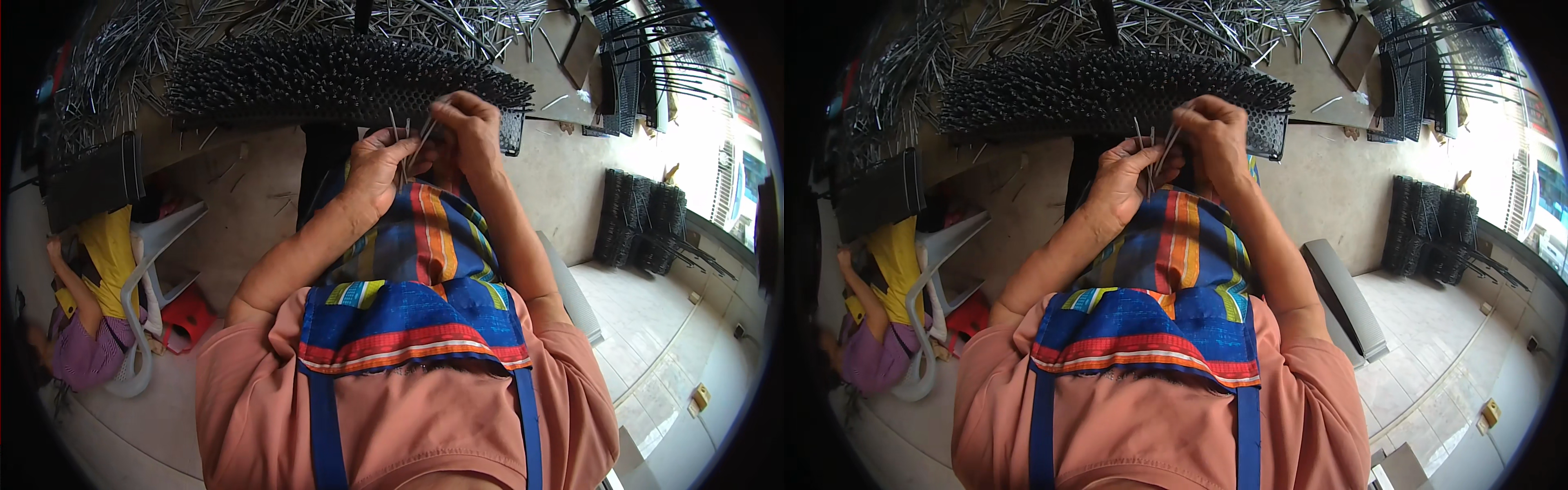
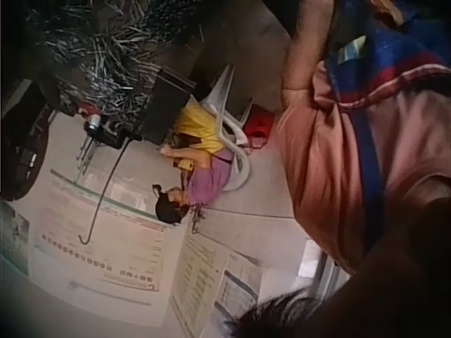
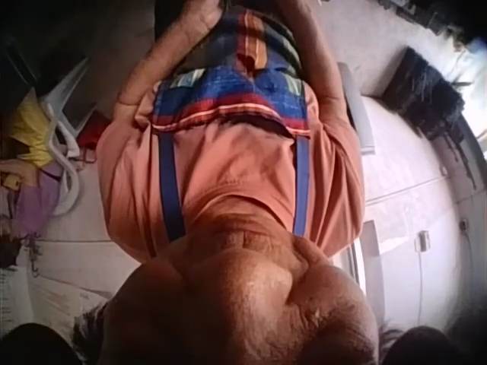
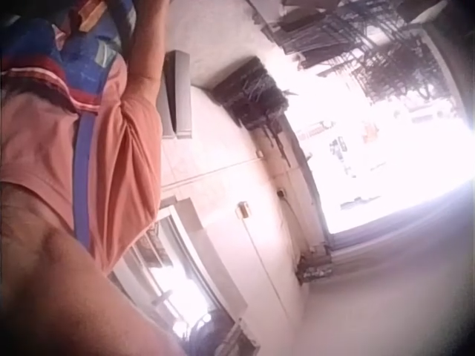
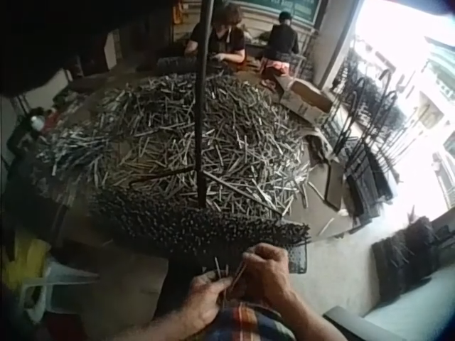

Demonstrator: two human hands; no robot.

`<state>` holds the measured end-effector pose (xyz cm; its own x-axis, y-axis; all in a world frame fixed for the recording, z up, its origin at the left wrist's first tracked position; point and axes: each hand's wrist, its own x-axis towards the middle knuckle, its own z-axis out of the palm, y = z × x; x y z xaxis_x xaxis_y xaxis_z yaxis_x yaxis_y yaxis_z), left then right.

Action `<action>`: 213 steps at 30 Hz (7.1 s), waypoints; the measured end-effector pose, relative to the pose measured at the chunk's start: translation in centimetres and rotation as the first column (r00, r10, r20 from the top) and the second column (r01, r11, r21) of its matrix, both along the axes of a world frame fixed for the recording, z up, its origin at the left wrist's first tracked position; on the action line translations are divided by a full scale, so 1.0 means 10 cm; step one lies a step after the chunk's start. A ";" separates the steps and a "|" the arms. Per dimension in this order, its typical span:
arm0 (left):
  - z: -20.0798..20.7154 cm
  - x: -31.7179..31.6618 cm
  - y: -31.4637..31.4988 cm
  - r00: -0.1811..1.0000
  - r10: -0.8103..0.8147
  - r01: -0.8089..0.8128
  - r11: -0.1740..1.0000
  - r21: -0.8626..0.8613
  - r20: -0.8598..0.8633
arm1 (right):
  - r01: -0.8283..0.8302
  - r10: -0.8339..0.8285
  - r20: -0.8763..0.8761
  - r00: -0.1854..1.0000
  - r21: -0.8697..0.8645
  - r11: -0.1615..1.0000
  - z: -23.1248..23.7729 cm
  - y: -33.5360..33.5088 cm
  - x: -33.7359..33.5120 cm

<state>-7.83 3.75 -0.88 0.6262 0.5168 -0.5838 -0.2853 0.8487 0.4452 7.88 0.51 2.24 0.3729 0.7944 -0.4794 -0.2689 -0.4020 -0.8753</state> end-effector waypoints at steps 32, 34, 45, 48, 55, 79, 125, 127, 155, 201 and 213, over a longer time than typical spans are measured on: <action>0.02 0.11 0.00 0.996 0.010 -0.013 0.999 0.045 0.084 | -0.100 0.055 0.471 0.880 0.070 0.993 0.00 0.02 0.03; 0.02 0.10 0.00 0.997 -0.071 0.066 0.992 0.103 0.044 | -0.206 0.139 0.427 0.894 0.115 0.972 -0.10 -0.06 0.02; 0.15 0.16 0.02 0.912 -0.403 0.395 0.913 0.096 0.074 | -0.170 0.179 -0.202 0.963 0.060 0.984 -0.10 -0.10 0.37; 0.13 0.17 0.02 0.959 -0.280 0.284 0.954 0.101 -0.052 | 0.183 -0.239 0.197 0.951 0.267 0.946 0.01 -0.04 0.25; -0.09 -0.04 0.00 0.946 -0.297 0.285 0.953 -0.099 -0.131 | 0.061 -0.391 0.627 0.674 0.480 0.875 -0.09 0.06 0.27; -0.26 -0.65 0.18 0.973 0.048 -0.047 0.999 0.008 -0.226 | -0.110 -0.278 0.841 0.464 0.366 0.924 -0.18 0.13 0.19; -0.28 0.86 3.83 0.124 0.320 0.835 0.477 0.273 -0.939 | -0.289 -0.179 0.959 0.219 0.239 0.927 -0.43 -0.10 0.54; -0.29 1.17 3.83 -0.150 0.313 0.859 0.511 0.034 -0.938 | -0.288 -0.206 0.952 0.224 0.267 0.920 -0.47 -0.12 0.54; -0.47 1.47 4.02 -0.118 0.443 0.882 0.457 0.111 -0.889 | -0.384 -0.171 0.943 0.286 0.276 0.881 -0.54 -0.20 0.74; 1.11 2.07 3.09 0.875 0.398 -0.469 0.550 0.691 0.277 | 0.627 -0.334 -0.705 0.626 0.200 0.753 0.50 3.01 1.00; 0.80 2.07 3.13 0.996 0.089 -0.069 0.871 0.487 -0.018 | -0.019 0.078 -0.355 0.932 0.165 0.986 0.10 2.43 1.59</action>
<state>12.86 35.01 7.11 0.5535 0.7879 -0.2698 -0.3163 0.4986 0.8071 23.83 24.77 3.21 0.1582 0.8828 -0.4424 -0.5601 -0.2888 -0.7765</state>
